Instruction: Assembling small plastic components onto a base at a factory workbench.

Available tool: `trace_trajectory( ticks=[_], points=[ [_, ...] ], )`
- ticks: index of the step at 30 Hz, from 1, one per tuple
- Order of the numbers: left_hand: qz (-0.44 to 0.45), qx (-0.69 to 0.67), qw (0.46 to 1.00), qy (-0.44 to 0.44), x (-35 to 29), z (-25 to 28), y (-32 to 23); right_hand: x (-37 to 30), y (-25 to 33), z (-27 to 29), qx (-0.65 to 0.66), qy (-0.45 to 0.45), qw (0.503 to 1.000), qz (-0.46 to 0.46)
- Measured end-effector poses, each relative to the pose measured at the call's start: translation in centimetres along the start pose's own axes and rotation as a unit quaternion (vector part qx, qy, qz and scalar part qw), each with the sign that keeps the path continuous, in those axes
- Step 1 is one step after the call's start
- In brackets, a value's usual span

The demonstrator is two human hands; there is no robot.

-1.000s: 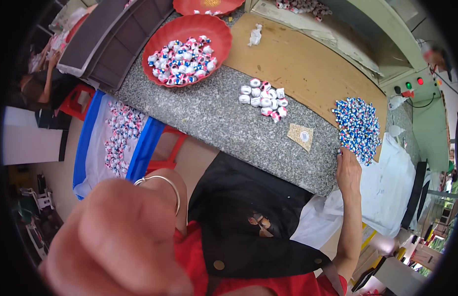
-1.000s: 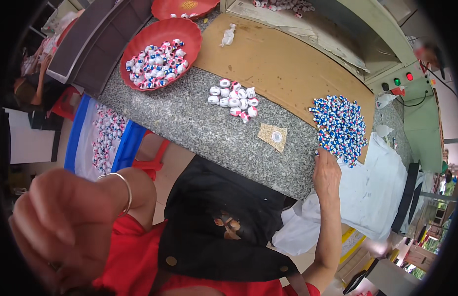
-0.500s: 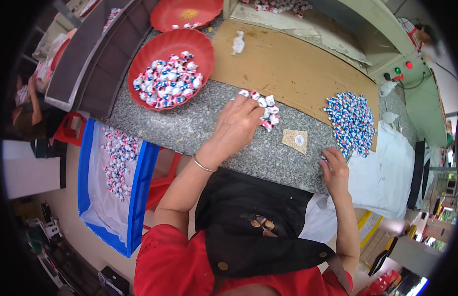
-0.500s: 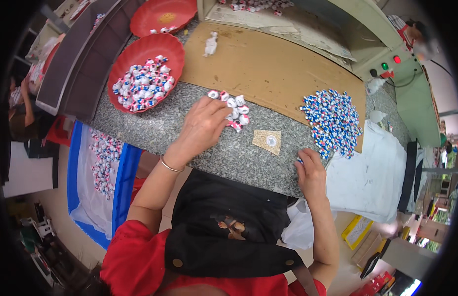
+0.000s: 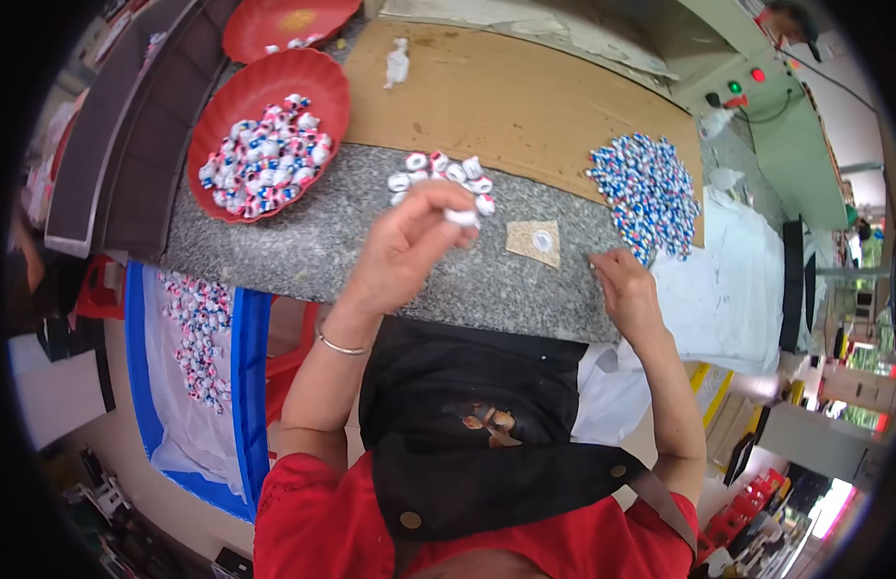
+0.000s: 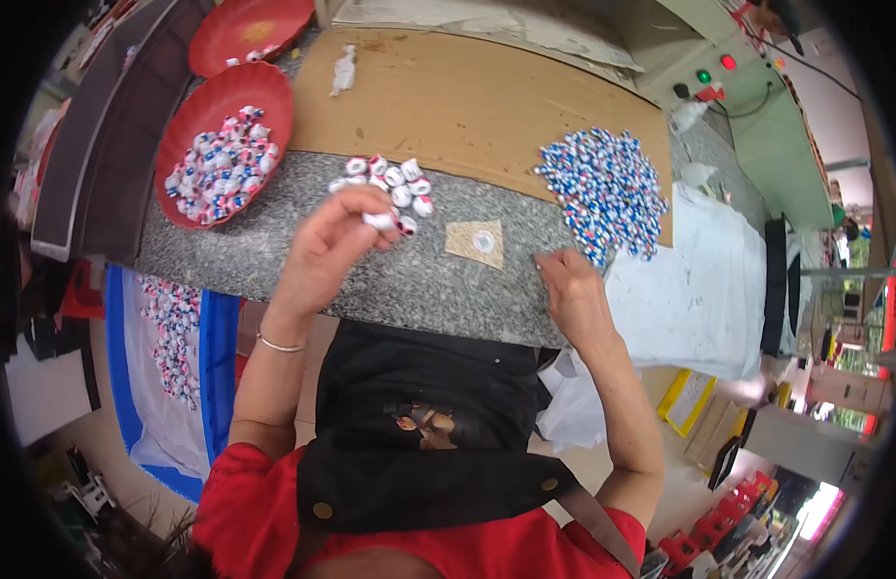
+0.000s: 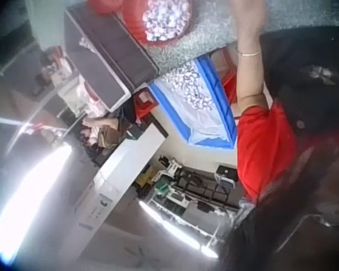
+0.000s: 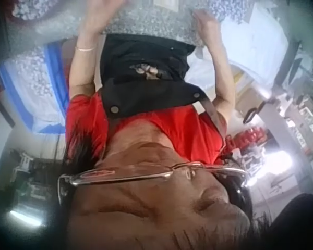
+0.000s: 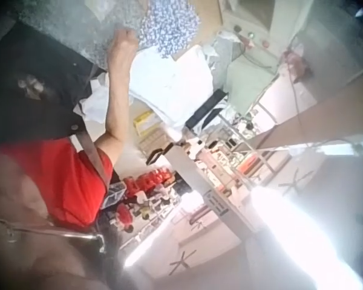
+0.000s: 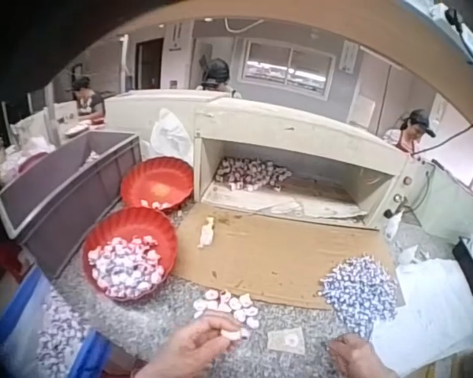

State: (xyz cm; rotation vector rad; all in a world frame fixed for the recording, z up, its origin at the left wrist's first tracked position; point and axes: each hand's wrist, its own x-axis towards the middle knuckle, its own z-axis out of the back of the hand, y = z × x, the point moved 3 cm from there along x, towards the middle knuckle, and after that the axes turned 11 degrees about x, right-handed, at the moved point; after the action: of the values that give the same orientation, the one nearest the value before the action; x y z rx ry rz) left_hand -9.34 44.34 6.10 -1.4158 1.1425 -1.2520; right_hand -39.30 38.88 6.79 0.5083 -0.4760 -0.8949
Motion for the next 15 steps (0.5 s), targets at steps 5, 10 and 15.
trace_trajectory(
  ticks=[5,10,15],
  points=[
    [0.044,-0.246,0.967,0.054,-3.5,-3.3,3.7,0.5,0.0,-1.0,-0.075,0.075,0.994,0.0],
    [0.064,-0.222,0.971,0.057,-4.7,-6.4,5.0,0.1,0.5,-0.4,-0.055,0.097,0.994,0.0],
    [0.079,-0.202,0.973,0.083,-5.1,-7.0,4.7,-0.4,-0.6,-0.7,-0.074,0.096,0.989,0.086]
  ],
)
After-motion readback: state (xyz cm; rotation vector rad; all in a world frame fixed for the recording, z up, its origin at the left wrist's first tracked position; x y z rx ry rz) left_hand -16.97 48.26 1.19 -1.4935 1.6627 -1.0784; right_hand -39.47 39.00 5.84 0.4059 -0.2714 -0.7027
